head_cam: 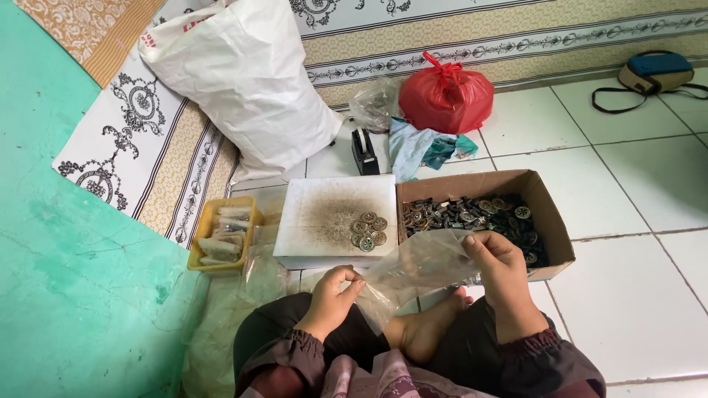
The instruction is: Sorting small metal components from a large box and placing them into individual plastic bags.
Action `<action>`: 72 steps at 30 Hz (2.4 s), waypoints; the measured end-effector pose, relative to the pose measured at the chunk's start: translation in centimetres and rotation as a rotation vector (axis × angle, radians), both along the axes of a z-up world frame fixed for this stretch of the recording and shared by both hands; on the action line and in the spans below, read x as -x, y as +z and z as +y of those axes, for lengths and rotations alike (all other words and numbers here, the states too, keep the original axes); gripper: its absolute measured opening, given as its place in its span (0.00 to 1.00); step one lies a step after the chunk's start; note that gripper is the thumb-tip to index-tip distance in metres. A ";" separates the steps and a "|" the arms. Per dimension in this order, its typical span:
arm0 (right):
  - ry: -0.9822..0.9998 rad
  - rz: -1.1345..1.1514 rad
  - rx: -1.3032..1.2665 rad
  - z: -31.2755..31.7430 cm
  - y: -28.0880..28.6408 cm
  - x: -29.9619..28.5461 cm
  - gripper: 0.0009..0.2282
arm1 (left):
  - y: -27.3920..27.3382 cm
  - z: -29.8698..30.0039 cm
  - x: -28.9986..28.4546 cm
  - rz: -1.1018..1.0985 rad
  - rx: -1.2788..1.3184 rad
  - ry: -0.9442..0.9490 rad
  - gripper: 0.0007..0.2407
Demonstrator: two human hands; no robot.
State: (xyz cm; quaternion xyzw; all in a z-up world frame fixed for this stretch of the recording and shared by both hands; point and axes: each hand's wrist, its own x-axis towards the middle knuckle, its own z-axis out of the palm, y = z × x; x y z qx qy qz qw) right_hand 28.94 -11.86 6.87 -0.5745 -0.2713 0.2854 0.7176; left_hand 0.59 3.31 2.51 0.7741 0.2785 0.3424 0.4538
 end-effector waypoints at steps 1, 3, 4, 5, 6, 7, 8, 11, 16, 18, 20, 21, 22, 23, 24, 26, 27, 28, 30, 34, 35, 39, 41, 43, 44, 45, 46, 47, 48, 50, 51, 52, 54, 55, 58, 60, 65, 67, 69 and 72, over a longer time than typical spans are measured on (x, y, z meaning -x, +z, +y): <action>-0.004 0.005 0.000 0.1 -0.3 -0.3 0.05 | 0.6 -0.1 0.0 0.005 0.000 -0.004 0.03; 0.009 0.067 -0.022 0.2 -1.0 -0.8 0.07 | 1.7 -0.3 0.1 0.047 -0.138 0.020 0.04; 0.008 0.069 -0.023 0.0 -0.7 -0.4 0.07 | 2.0 -0.7 -0.1 0.048 -0.138 0.019 0.04; 0.006 0.044 -0.025 0.1 -0.3 0.0 0.06 | 2.6 -0.8 -0.3 0.105 -0.336 0.104 0.02; 0.004 0.019 -0.027 0.1 0.1 0.4 0.06 | 3.1 -1.0 -0.4 0.160 -0.533 0.190 0.04; 0.006 0.019 -0.030 0.1 0.7 0.9 0.06 | 4.3 -1.5 -0.8 0.161 -0.536 0.191 0.04; -0.015 -0.073 0.029 0.1 1.3 1.4 0.06 | 5.4 -1.9 -1.2 0.187 -0.639 0.174 0.12; -0.020 -0.275 0.148 0.1 1.6 3.2 0.06 | 7.7 -3.9 -2.7 0.176 -0.790 0.114 0.17; 0.071 -0.594 0.165 0.5 2.5 5.9 0.03 | 10.8 -6.2 -4.4 0.194 -0.957 -0.017 0.16; 0.061 -0.832 0.078 0.3 3.5 6.8 0.01 | 11.0 -6.3 -4.5 0.297 -0.992 -0.010 0.14; 0.074 -0.849 0.100 0.3 3.2 7.0 0.02 | 9.5 -6.0 -3.7 0.314 -0.954 0.010 0.08; 0.086 -0.863 0.124 0.3 2.9 7.2 0.03 | 8.7 -5.8 -3.2 0.332 -0.915 0.027 0.02; 0.085 -0.857 0.127 0.4 2.6 7.3 0.03 | 8.1 -5.7 -2.8 0.337 -0.913 0.022 0.02; 0.115 -0.886 0.168 0.5 2.2 7.4 0.04 | 7.5 -5.7 -2.4 0.338 -0.867 0.012 0.03; 0.145 -0.915 0.209 0.6 1.9 7.6 0.05 | 7.0 -5.7 -1.9 0.339 -0.821 0.002 0.05; 0.115 -1.054 0.108 0.7 2.6 8.4 0.07 | 6.2 -5.7 -1.2 0.348 -0.775 0.013 0.05; 0.070 -1.186 0.008 0.8 3.0 8.8 0.11 | 5.9 -5.6 -0.8 0.355 -0.734 0.011 0.05; 0.070 -1.182 0.005 0.5 3.7 9.2 0.11 | 6.2 -5.6 -0.5 0.359 -0.736 0.012 0.05; 0.178 -1.423 -0.208 -0.2 5.2 9.9 0.10 | 6.7 -5.6 -0.2 0.294 -0.611 -0.012 0.05; 0.432 -1.403 -0.116 -1.0 6.2 11.2 0.11 | 7.4 -5.9 0.0 0.210 -0.598 -0.045 0.04; 0.441 -1.456 -0.032 -0.8 5.4 11.1 0.14 | 7.1 -5.8 0.1 0.200 -0.624 -0.031 0.03; 0.468 -1.633 0.254 -0.4 1.2 10.7 0.10 | 6.1 -5.7 0.4 0.188 -0.622 0.020 0.04; 0.506 -1.621 0.257 -0.4 0.9 11.5 0.07 | 4.7 -5.2 0.8 0.207 -0.618 0.042 0.04; 0.552 -1.615 0.253 -0.3 0.5 12.3 0.04 | 3.5 -4.7 1.1 0.224 -0.610 0.075 0.05; 0.577 -1.595 0.254 -0.2 0.3 12.8 0.06 | 3.1 -4.5 1.2 0.246 -0.605 0.088 0.05; 0.598 -1.573 0.253 0.1 0.1 13.3 0.07 | 2.7 -4.2 1.4 0.269 -0.604 0.100 0.05; 0.607 -1.575 0.253 0.2 -0.1 13.6 0.07 | 2.2 -4.1 1.6 0.269 -0.597 0.106 0.05; 0.635 -1.561 0.288 0.4 -0.3 13.7 0.06 | 1.9 -3.9 1.7 0.280 -0.571 0.114 0.03; 0.663 -1.546 0.322 0.6 -0.5 13.9 0.05 | 1.5 -3.6 1.7 0.290 -0.545 0.122 0.05; 0.678 -1.528 0.418 1.3 -0.2 14.1 0.08 | 0.7 -3.2 2.1 0.292 -0.527 0.105 0.07; 0.687 -1.513 0.508 1.7 0.0 14.1 0.12 | 0.3 -3.0 2.2 0.291 -0.516 0.091 0.10; 0.695 -1.513 0.513 2.0 -0.7 14.0 0.12 | 0.1 -2.9 2.3 0.290 -0.508 0.093 0.10; 0.610 -1.390 0.457 2.7 -2.0 13.5 0.20 | -0.3 -2.7 2.3 0.274 -0.462 0.070 0.13; 0.618 -1.393 0.461 3.1 -1.4 13.4 0.20 | -0.8 -2.3 2.4 0.272 -0.455 0.075 0.13; 0.804 -0.806 0.520 5.0 -2.5 12.6 0.15 | -2.6 -0.7 2.8 0.331 -0.450 0.113 0.11; 0.571 -0.496 0.308 6.7 -6.6 11.4 0.07 | -4.2 0.4 3.4 0.303 -0.343 0.149 0.14; 0.265 -0.886 0.381 14.0 -10.8 7.9 0.09 | -9.3 2.0 4.0 0.238 -0.276 0.196 0.16; 0.219 -1.071 0.456 16.0 -11.2 7.8 0.10 | -9.2 1.9 4.0 0.229 -0.281 0.188 0.16; 0.227 -1.230 0.724 17.5 -11.9 8.3 0.18 | -9.3 1.4 4.2 0.225 -0.261 0.156 0.15; 0.229 -1.262 0.912 19.0 -11.4 9.6 0.21 | -8.5 1.2 4.7 0.221 -0.269 0.140 0.16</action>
